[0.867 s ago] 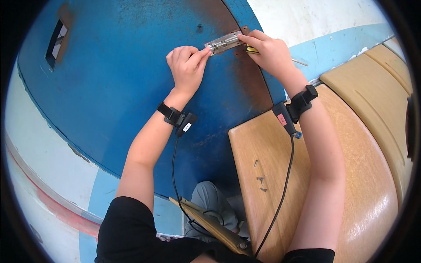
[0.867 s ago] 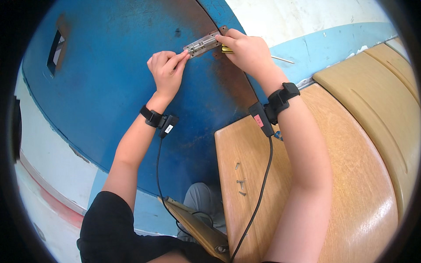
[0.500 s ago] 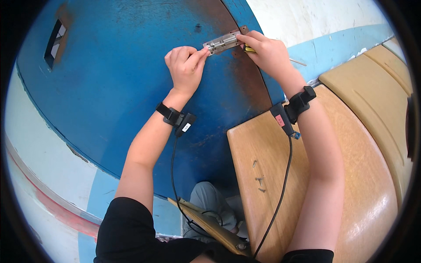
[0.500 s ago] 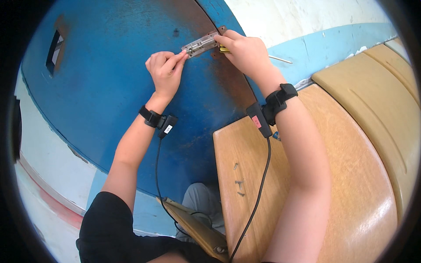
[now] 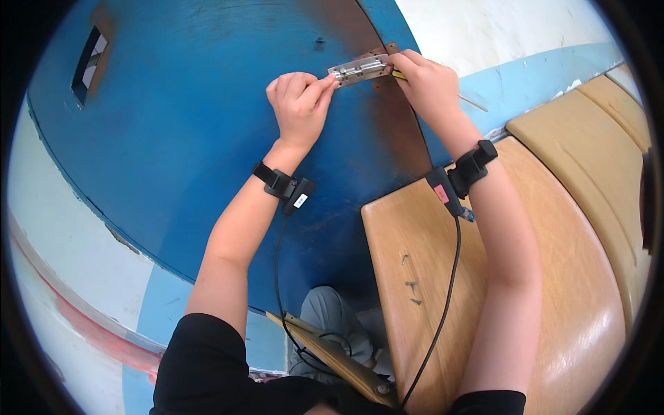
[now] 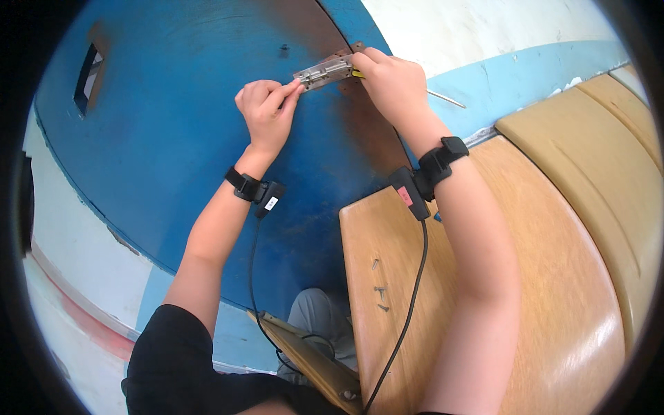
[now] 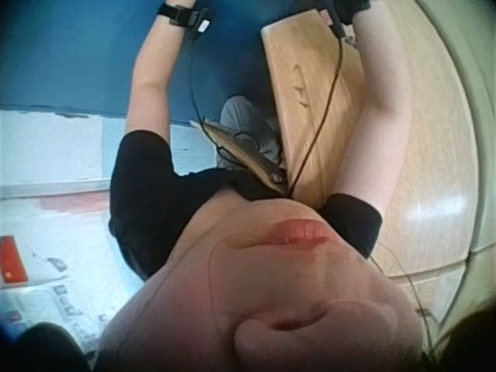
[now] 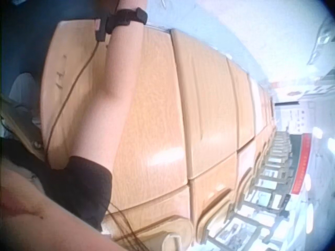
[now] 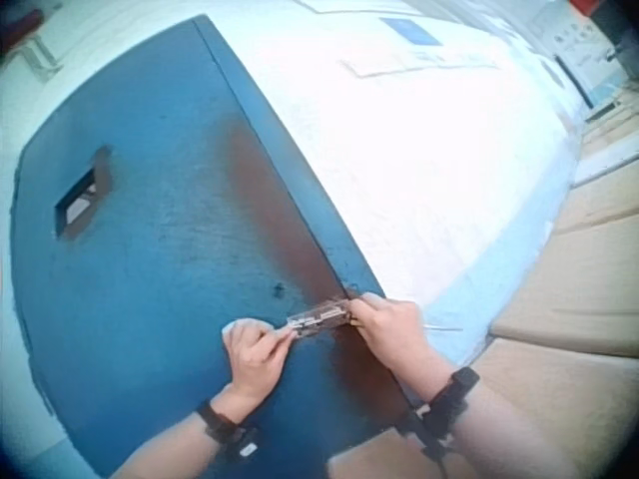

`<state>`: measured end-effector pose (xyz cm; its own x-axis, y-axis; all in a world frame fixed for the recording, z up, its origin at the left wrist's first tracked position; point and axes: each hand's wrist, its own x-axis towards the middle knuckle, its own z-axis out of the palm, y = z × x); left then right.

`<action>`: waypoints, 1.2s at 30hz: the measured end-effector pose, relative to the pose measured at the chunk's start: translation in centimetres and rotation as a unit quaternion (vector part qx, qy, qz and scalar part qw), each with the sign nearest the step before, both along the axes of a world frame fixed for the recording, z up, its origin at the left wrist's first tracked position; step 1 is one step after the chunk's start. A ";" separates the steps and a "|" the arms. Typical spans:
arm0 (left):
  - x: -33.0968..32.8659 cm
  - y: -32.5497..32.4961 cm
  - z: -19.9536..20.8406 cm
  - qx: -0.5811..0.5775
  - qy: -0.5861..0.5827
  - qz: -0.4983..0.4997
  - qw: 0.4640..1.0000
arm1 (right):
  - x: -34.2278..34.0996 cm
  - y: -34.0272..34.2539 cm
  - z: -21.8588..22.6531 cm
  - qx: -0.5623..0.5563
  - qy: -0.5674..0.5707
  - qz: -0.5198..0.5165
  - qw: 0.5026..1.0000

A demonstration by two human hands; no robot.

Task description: Replacing or repairing a metal slide bolt lock on a door using a screwdriver.

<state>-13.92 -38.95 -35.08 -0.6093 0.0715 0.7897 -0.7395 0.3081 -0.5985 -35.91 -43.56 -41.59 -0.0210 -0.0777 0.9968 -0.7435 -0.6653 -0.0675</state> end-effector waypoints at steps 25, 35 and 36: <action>0.4 -0.5 0.0 0.018 0.004 -0.030 0.999 | -1.1 -0.8 2.3 0.045 0.064 0.055 0.995; 0.2 -0.5 -0.1 0.014 0.001 -0.029 0.999 | -0.8 -0.9 1.9 0.032 0.042 0.045 0.998; 0.2 -0.5 -0.1 0.014 0.001 -0.031 0.999 | -0.9 -0.9 1.9 0.029 0.043 0.043 0.998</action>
<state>-13.72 -39.43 -35.21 -0.6028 0.0877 0.7931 -0.7197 0.3693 -0.5879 -36.78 -44.44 -39.72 0.0741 -0.1341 0.9882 -0.6881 -0.7241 -0.0467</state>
